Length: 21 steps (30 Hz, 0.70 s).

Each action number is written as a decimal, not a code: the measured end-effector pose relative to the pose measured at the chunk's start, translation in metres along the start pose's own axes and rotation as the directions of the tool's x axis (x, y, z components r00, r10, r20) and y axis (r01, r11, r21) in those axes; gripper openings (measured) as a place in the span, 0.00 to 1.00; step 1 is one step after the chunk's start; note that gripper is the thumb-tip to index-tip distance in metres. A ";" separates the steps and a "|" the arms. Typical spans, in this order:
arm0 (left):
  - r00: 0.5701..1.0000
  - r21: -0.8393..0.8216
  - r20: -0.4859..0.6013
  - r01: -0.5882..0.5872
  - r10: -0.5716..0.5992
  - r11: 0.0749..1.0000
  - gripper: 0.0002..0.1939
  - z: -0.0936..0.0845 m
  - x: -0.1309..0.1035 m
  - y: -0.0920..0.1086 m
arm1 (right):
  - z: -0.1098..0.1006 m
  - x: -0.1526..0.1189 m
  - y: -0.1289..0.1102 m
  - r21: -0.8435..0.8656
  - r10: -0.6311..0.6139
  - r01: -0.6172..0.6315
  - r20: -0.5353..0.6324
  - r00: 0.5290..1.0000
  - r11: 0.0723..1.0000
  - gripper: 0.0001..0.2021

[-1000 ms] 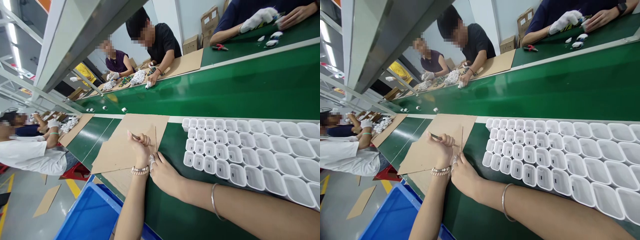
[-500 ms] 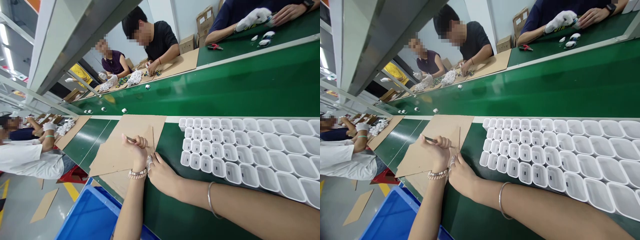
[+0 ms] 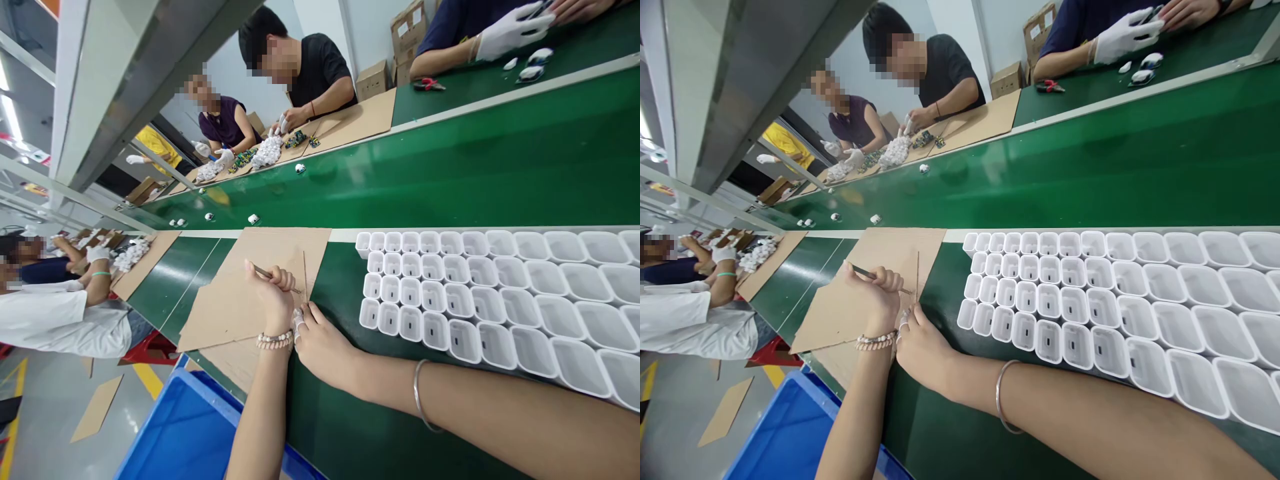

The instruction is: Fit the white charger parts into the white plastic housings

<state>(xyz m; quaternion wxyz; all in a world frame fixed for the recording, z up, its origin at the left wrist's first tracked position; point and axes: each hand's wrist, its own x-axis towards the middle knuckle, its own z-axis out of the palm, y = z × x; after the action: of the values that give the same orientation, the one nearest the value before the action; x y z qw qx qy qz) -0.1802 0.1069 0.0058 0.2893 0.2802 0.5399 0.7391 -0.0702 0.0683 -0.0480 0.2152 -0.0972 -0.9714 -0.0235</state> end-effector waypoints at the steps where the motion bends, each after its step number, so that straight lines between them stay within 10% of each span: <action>1: 1.000 -0.001 0.002 -0.001 0.001 1.000 0.37 0.000 0.000 0.001 | 0.000 0.000 0.000 -0.001 0.002 -0.002 0.002 1.000 1.000 0.14; 21: 0.953 0.037 -0.108 -0.280 0.283 0.959 0.31 -0.011 -0.007 0.015 | -0.002 -0.001 0.002 0.036 0.020 -0.019 -0.017 1.000 0.999 0.13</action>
<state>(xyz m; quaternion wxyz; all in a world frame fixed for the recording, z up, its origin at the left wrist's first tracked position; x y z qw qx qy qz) -0.1854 0.0916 0.0169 0.1473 0.3154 0.5176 0.7816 -0.0682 0.0700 -0.0469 0.2256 -0.1026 -0.9688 -0.0049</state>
